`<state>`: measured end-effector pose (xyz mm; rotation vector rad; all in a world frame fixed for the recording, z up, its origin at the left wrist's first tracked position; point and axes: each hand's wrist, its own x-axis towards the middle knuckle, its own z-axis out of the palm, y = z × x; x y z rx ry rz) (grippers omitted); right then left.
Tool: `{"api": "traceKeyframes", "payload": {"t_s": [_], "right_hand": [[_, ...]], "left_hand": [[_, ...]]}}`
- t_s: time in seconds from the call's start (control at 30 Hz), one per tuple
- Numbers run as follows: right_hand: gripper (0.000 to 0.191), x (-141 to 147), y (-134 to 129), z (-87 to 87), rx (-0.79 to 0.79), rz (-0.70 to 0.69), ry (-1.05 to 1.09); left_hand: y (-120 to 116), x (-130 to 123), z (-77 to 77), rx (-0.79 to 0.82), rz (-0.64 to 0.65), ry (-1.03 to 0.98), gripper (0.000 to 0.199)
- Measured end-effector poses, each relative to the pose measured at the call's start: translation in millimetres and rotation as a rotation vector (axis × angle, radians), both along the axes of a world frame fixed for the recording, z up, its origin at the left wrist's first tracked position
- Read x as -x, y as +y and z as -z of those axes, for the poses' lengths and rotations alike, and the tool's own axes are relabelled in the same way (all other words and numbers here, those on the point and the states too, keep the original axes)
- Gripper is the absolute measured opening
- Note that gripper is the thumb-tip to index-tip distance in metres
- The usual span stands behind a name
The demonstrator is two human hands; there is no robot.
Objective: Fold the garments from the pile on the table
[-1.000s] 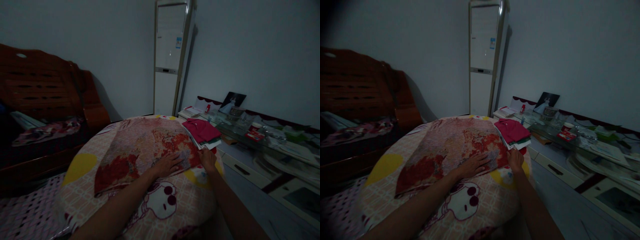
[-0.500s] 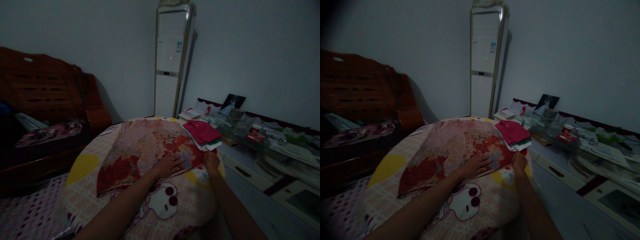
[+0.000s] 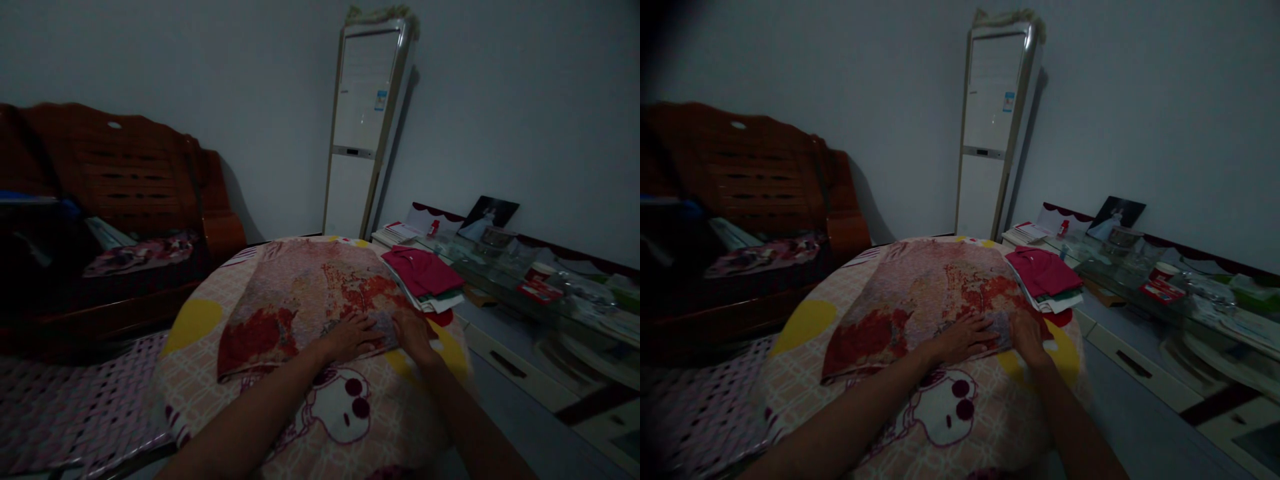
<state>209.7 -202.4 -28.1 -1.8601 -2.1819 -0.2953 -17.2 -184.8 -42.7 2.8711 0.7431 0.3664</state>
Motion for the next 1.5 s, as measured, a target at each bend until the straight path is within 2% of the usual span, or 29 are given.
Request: {"api": "traceKeyframes", "payload": {"t_s": [0.13,0.23,0.3,0.4,0.53,0.63,0.73,0.87,1.03,1.23,1.33,1.43,1.5], "right_hand": [[0.028,-3,1,4.1,0.053,0.034,-0.020],[0.026,3,1,-1.1,0.059,0.037,-0.015],[0.025,19,2,-7.4,0.040,-0.045,0.006],[0.025,56,6,-15.5,0.012,-0.286,0.084],[0.038,106,15,-11.7,0.083,-0.526,0.188],[0.051,130,17,1.8,0.146,-0.617,0.214],[0.052,140,13,13.6,0.194,-0.659,0.207],[0.049,142,10,16.6,0.215,-0.640,0.192],[0.051,139,9,13.8,0.198,-0.667,0.189],[0.055,140,7,15.1,0.204,-0.678,0.189],[0.055,139,8,17.4,0.194,-0.691,0.221],[0.054,138,9,20.0,0.195,-0.699,0.268],[0.053,138,10,21.0,0.190,-0.703,0.333]], "left_hand": [[3,11,-0.8,0.044,0.020,-0.074,0.050],[12,35,-16.8,0.106,-0.026,-0.121,0.049],[20,60,-32.5,0.156,-0.179,-0.163,0.041],[33,109,-52.3,0.195,-0.588,-0.233,0.040],[38,184,-57.4,0.137,-1.077,-0.222,0.047],[35,229,-52.1,0.195,-1.274,-0.070,0.043],[31,250,-49.8,0.236,-1.388,-0.026,0.044],[31,256,-52.7,0.394,-1.328,0.060,0.036],[30,256,-52.0,0.445,-1.248,0.079,0.028],[28,252,-47.3,0.497,-1.213,-0.193,0.024],[25,249,-48.8,0.601,-1.089,-0.290,0.029],[20,244,-53.0,0.765,-0.889,-0.367,0.037],[17,239,-56.2,0.814,-0.793,-0.399,0.041]]}}
